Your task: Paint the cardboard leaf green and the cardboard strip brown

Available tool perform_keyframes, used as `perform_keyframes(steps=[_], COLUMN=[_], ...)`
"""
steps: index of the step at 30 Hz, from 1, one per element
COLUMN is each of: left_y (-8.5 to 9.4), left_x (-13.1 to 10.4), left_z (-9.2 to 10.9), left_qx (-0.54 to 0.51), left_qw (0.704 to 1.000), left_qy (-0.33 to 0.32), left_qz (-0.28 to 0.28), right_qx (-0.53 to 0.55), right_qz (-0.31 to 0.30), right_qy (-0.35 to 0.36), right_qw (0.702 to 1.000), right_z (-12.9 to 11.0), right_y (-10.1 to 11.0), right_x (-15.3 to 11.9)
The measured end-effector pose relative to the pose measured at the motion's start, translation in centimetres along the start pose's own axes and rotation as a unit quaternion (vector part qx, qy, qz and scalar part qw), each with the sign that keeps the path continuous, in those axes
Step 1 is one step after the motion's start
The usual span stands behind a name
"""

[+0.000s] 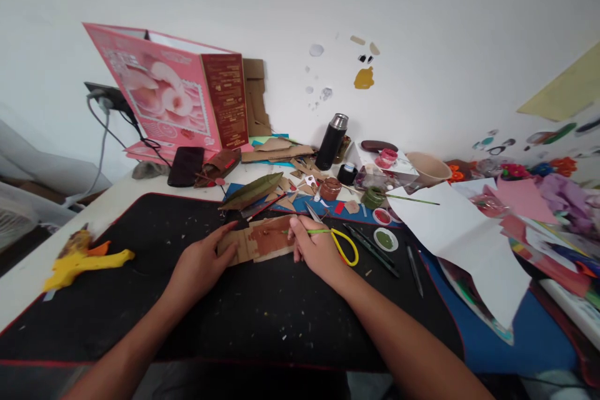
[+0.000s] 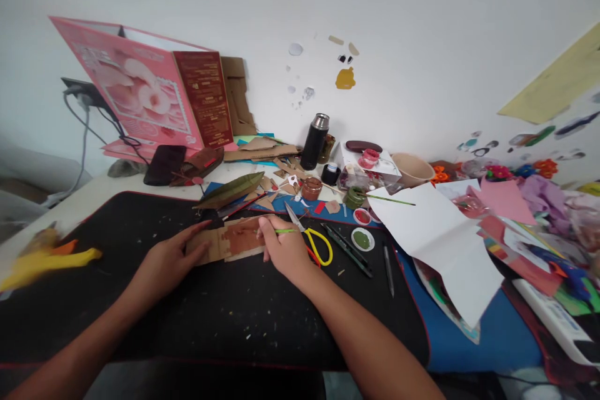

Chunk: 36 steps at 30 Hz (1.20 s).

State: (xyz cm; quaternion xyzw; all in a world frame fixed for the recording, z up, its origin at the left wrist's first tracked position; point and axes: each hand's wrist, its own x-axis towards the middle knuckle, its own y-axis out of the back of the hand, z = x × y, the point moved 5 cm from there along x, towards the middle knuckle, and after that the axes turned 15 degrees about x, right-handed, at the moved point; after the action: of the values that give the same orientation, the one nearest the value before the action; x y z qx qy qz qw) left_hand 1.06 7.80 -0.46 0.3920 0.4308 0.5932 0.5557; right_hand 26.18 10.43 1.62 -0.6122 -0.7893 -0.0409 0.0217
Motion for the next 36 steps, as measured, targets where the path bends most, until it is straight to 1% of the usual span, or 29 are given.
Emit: perform_keyframes(steps=[3, 5, 11, 13, 16, 19, 22, 26, 30, 33, 36], left_y=[-0.1, 0.0, 0.3, 0.4, 0.3, 0.1, 0.0, 0.0, 0.2, 0.3, 0.1], left_x=[0.0, 0.0, -0.1, -0.1, -0.2, -0.1, -0.1, -0.1, -0.1, -0.1, 0.0], left_z=[0.0, 0.1, 0.4, 0.4, 0.4, 0.4, 0.3, 0.3, 0.4, 0.4, 0.3], left_qx=[0.008, 0.012, 0.005, 0.002, -0.003, -0.003, -0.003, 0.007, 0.013, 0.017, 0.016], left_qw=[1.0, 1.0, 1.0, 1.0, 1.0, 1.0, 1.0, 1.0, 1.0, 1.0, 1.0], left_qy=[0.002, 0.001, -0.002, -0.002, 0.0, 0.002, 0.001, 0.0, 0.003, 0.004, 0.004], left_qz=[-0.003, -0.004, -0.019, -0.017, -0.014, -0.015, -0.011, -0.008, -0.016, -0.016, -0.009], right_qx=[0.017, 0.025, 0.033, 0.027, 0.029, 0.043, 0.067, 0.081, 0.057, 0.044, 0.044], right_qz=[0.0, 0.001, -0.012, -0.018, -0.021, -0.025, -0.021, -0.011, -0.024, -0.03, -0.005], right_qy=[-0.013, -0.018, 0.003, 0.005, 0.0, -0.021, -0.042, -0.026, -0.002, 0.006, -0.006], right_qw=[1.0, 1.0, 0.999, 0.999, 0.999, 0.999, 0.997, 0.996, 0.998, 0.999, 0.999], right_z=[-0.4, -0.5, 0.3, 0.6, 0.6, 0.3, 0.1, 0.2, 0.7, 0.7, 0.4], right_y=[0.5, 0.4, -1.7, -2.0, -1.5, -0.7, -0.5, -1.4, -2.1, -1.3, 0.4], right_x=[-0.7, -0.8, 0.6, 0.9, 0.7, -0.2, -0.7, 0.0, 0.7, 0.5, 0.0])
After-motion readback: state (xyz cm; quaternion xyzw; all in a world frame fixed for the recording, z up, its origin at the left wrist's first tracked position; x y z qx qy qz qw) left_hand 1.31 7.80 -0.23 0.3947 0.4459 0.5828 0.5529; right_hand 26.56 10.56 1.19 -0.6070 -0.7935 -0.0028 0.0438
